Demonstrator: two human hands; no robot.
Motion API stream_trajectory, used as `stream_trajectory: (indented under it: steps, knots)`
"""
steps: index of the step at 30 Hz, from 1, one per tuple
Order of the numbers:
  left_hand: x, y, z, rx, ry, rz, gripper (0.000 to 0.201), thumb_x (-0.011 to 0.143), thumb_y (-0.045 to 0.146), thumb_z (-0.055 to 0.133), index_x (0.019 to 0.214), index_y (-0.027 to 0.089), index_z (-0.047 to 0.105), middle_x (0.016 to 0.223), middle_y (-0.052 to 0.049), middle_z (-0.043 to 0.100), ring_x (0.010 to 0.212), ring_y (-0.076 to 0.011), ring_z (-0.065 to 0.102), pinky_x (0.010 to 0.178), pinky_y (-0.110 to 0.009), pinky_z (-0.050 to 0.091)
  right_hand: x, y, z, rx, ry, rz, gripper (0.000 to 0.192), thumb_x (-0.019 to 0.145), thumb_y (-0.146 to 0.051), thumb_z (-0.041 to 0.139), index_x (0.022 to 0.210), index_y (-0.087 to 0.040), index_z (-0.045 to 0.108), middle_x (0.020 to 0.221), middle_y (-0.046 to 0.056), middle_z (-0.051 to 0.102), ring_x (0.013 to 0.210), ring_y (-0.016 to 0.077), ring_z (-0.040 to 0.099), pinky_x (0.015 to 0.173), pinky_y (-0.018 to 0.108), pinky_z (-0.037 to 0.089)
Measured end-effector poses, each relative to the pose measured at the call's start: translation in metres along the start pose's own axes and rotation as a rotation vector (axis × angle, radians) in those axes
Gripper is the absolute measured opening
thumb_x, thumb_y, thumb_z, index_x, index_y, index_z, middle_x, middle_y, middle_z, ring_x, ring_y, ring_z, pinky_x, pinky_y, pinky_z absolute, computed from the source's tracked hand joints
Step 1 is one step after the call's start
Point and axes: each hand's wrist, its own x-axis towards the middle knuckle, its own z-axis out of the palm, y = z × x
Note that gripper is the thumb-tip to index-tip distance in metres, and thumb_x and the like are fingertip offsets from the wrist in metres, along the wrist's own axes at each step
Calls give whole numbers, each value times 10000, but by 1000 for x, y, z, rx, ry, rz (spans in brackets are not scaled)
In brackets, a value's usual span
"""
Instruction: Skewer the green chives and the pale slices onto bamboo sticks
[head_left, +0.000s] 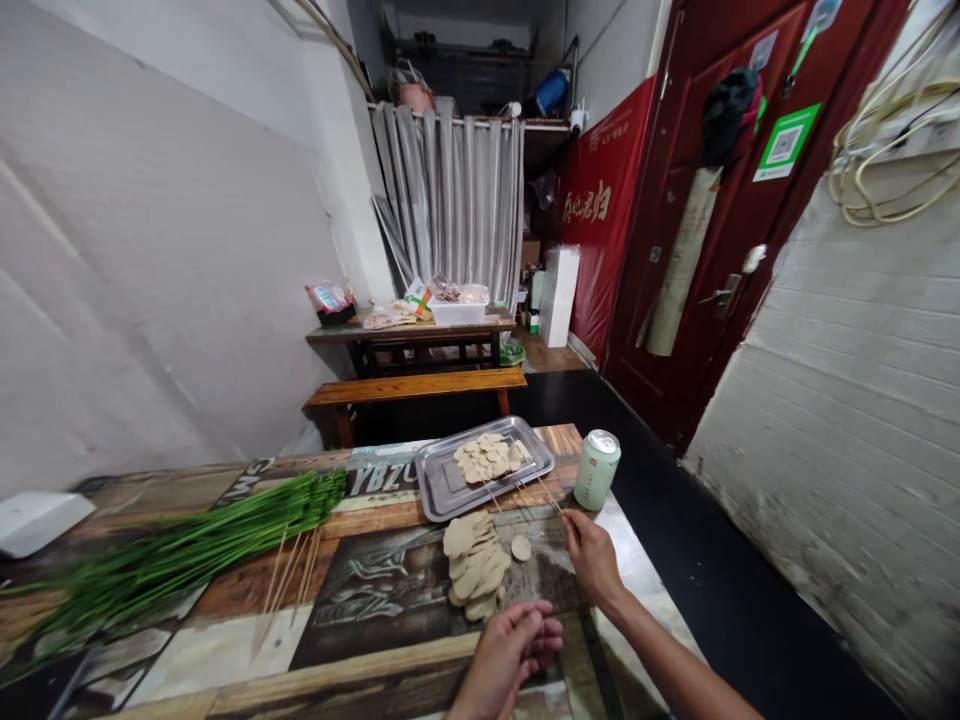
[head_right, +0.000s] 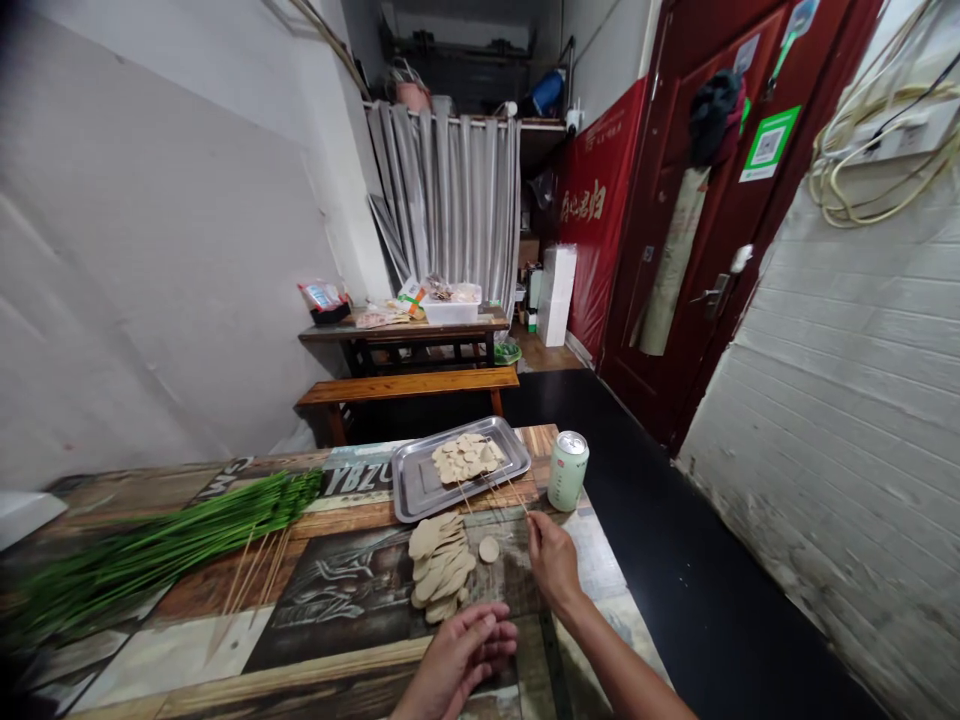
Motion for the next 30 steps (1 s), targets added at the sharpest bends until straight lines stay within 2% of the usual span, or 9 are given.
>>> stream_trajectory:
  steps: [3,5,10,13,16,20,30]
  knots:
    - [-4,8,-1,2,-9,43,257,702,321,627,881,136,624,845,-109,668,729,-156,624,677,-249,428,1,-2,3,8,-4,-1,433,880,-395,310,872,-102,629,573,59,616,478,165,562,478,241,440]
    - [-5,21,-1,-21,11,102,261,706,309,628,898,132,622,860,-114,666,740,-159,623,696,-258,438,-11,-8,-2,24,-14,-2,412,881,-378,316,891,-103,623,564,47,608,469,155,556,474,231,441]
    - [5,64,0,-231,204,384,272,705,229,643,963,157,596,933,-90,653,863,-153,605,786,-245,452,-73,-28,-22,134,-76,4,323,876,-313,359,953,-125,610,536,15,584,459,131,557,482,193,461]
    - [13,77,6,-302,165,423,223,746,236,600,948,142,603,940,-83,650,825,-143,611,774,-254,474,-111,-34,-31,168,-85,-16,287,867,-273,385,964,-130,614,574,37,622,485,133,589,517,189,490]
    - [16,74,16,-268,169,363,188,754,221,587,913,125,615,877,-80,663,751,-147,623,694,-261,504,-134,-31,-37,165,-78,-25,290,862,-268,393,977,-137,624,703,86,684,572,156,642,567,209,523]
    - [16,60,27,-205,197,274,161,747,191,592,888,122,625,822,-76,673,719,-159,634,662,-279,517,-149,-23,-47,146,-63,-15,296,862,-285,401,979,-164,644,846,105,705,741,193,670,662,256,547]
    - [12,46,53,-155,189,192,56,722,111,605,773,105,626,754,-60,671,679,-156,634,661,-302,526,-155,-23,-72,115,-62,24,300,866,-269,393,961,-151,651,867,109,705,775,211,669,682,275,549]
